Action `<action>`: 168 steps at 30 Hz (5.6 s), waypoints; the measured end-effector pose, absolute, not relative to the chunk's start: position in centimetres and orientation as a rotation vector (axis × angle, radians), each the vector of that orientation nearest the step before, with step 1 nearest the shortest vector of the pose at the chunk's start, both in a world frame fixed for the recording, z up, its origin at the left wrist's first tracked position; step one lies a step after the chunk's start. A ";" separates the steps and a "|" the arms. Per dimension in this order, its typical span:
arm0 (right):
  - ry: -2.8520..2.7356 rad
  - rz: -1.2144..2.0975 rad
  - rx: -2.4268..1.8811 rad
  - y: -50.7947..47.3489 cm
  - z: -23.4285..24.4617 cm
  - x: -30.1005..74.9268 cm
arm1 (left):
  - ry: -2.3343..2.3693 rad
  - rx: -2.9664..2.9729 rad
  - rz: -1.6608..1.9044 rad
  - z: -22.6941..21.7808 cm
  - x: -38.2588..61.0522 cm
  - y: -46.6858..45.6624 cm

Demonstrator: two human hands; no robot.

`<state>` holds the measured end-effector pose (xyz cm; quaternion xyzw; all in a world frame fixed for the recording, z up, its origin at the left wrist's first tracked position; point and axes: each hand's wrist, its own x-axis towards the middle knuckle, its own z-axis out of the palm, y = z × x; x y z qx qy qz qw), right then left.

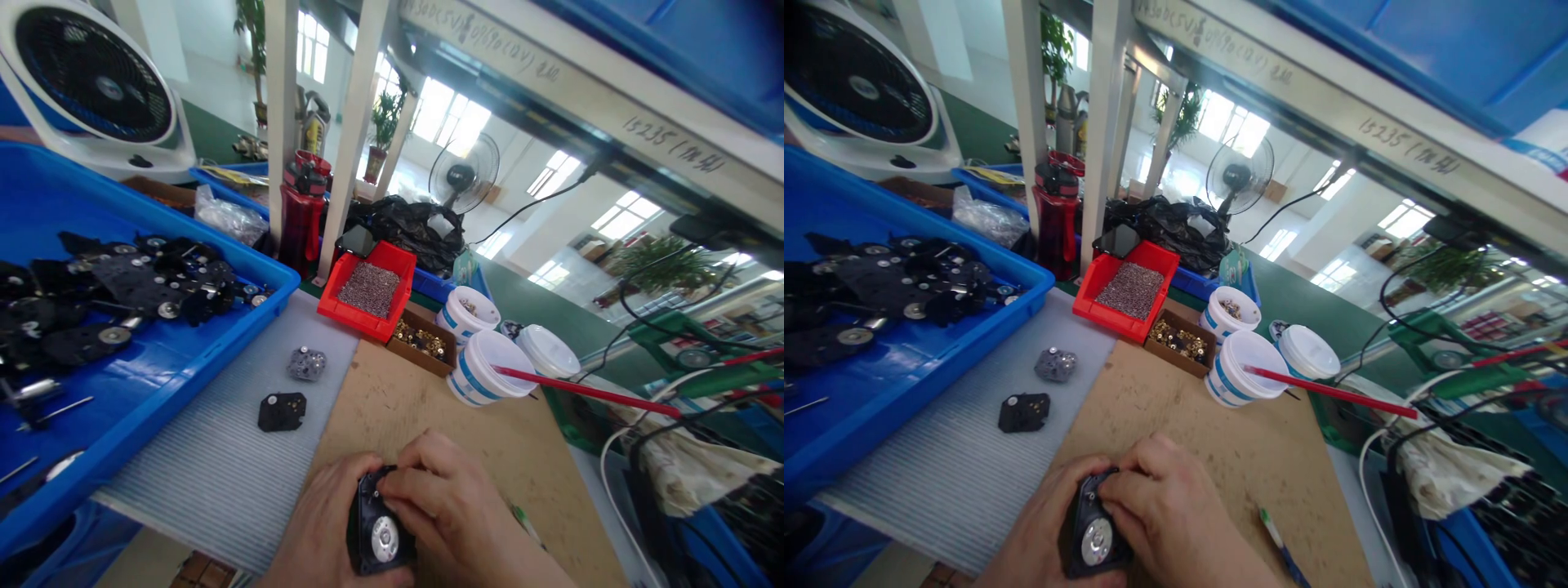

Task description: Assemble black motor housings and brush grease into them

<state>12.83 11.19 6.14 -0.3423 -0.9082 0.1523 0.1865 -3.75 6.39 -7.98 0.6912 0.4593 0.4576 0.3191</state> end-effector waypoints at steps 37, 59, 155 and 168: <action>-2.247 0.772 -1.707 14.2 0.4 19.8 | 1.384 1.515 0.886 3.2 -5.9 10.0; -1.670 1.090 -1.400 10.7 2.7 16.3 | 1.160 1.238 1.185 -1.4 -4.1 7.2; -2.834 0.087 -0.956 9.9 5.1 12.4 | 1.182 2.031 1.356 -5.8 -4.0 5.4; -2.855 -0.140 -0.635 10.1 6.1 11.0 | 1.148 1.999 1.283 -5.4 -3.8 5.4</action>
